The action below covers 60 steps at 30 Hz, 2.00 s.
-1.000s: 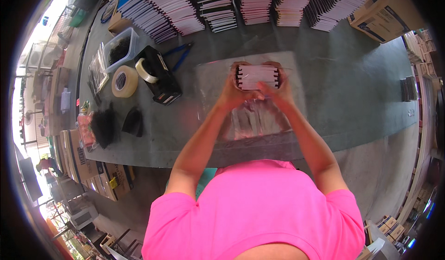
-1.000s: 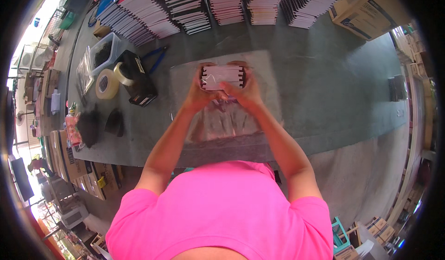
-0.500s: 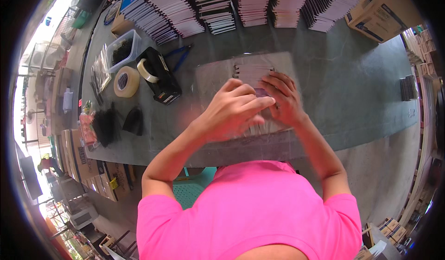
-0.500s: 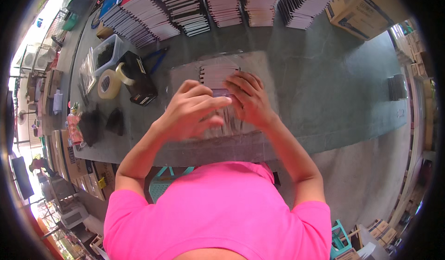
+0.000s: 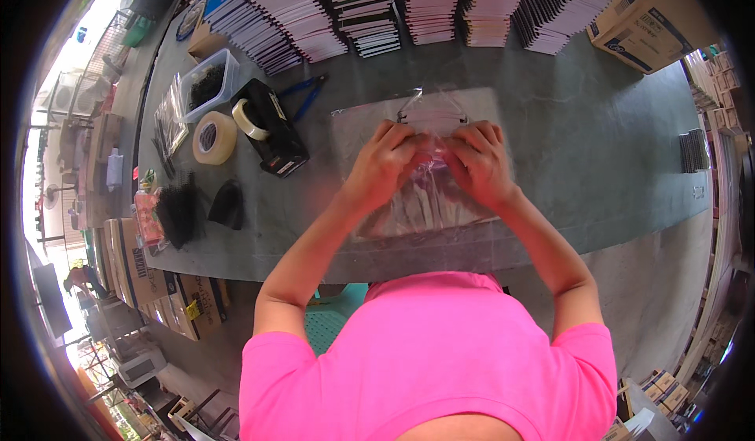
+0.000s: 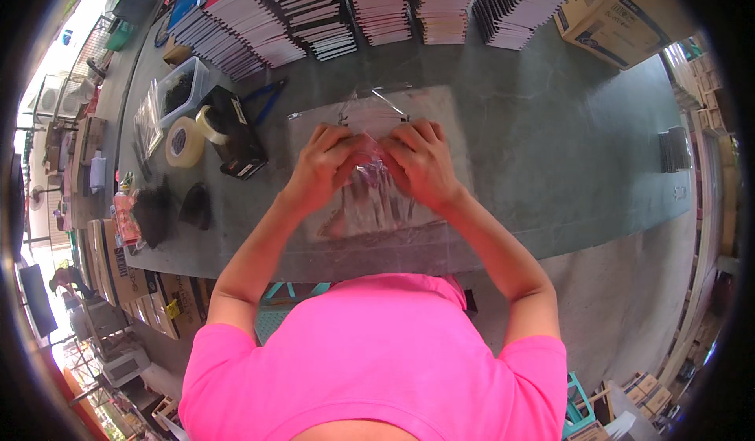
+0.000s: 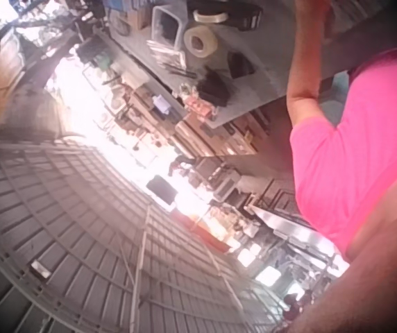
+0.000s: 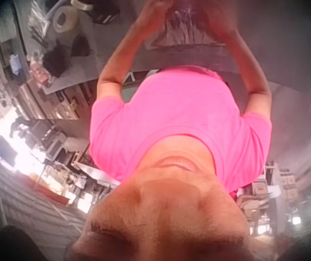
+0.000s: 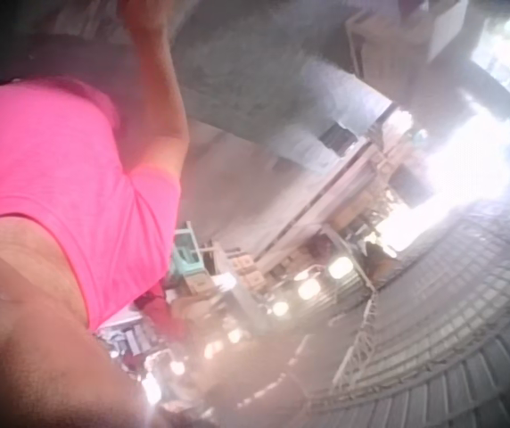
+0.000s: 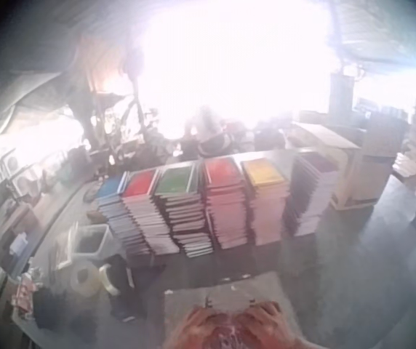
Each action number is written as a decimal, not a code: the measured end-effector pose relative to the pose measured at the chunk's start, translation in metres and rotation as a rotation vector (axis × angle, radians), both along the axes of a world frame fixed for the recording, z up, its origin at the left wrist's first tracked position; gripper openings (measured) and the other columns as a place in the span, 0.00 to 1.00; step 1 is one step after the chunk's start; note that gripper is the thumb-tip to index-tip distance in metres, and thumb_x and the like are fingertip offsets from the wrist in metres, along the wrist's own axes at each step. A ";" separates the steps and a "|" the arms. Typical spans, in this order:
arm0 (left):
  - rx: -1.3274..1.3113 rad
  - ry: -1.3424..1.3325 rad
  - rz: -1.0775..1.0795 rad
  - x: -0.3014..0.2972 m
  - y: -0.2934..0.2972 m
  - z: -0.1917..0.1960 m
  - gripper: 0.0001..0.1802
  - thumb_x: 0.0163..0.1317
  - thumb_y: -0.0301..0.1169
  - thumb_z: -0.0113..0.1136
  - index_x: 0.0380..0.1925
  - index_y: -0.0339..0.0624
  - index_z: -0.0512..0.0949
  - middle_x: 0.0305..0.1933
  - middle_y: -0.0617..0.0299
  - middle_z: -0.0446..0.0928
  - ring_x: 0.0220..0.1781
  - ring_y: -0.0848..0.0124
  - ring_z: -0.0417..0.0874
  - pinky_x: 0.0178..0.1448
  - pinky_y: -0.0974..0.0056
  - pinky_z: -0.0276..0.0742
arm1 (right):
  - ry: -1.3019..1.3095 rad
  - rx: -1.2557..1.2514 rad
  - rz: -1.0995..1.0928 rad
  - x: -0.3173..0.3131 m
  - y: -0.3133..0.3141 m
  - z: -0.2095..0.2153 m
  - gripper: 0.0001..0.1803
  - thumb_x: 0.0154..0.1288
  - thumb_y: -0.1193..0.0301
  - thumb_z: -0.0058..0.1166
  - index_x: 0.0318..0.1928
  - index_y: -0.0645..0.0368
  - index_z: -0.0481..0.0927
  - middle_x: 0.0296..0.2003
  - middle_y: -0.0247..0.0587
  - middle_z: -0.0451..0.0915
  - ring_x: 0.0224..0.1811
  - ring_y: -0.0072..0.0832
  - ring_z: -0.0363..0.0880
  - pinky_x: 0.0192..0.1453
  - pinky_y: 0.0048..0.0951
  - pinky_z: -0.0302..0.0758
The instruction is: The person places stacks of multicolored notebooks into plastic bags by hand and seals the bags using tape from a dispenser.
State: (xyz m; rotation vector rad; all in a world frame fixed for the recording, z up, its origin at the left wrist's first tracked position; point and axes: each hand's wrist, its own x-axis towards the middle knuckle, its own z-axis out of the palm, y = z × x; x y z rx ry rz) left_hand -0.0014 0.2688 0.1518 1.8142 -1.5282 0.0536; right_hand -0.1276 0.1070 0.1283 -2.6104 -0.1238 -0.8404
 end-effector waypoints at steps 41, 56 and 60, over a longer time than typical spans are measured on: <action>-0.171 -0.401 0.213 -0.016 0.021 -0.033 0.19 0.44 0.30 0.63 0.41 0.47 0.79 0.46 0.66 0.76 0.48 0.65 0.74 0.50 0.57 0.65 | -0.118 -0.047 0.159 -0.002 0.006 -0.010 0.17 0.49 0.79 0.56 0.43 0.60 0.80 0.47 0.40 0.78 0.56 0.36 0.74 0.62 0.40 0.67; -0.254 0.549 1.206 0.102 0.150 -0.048 0.20 0.58 0.44 0.60 0.26 0.34 0.80 0.18 0.59 0.72 0.22 0.67 0.73 0.30 0.58 0.69 | -0.067 -0.035 0.171 -0.001 0.010 0.000 0.10 0.52 0.77 0.59 0.38 0.59 0.80 0.49 0.41 0.77 0.57 0.39 0.72 0.61 0.44 0.66; -0.322 1.170 0.987 0.042 0.163 -0.055 0.18 0.55 0.41 0.62 0.24 0.33 0.79 0.20 0.56 0.75 0.20 0.62 0.74 0.28 0.59 0.71 | -0.059 0.010 0.195 0.006 -0.003 0.001 0.11 0.53 0.77 0.59 0.39 0.58 0.78 0.49 0.41 0.77 0.58 0.40 0.71 0.62 0.45 0.64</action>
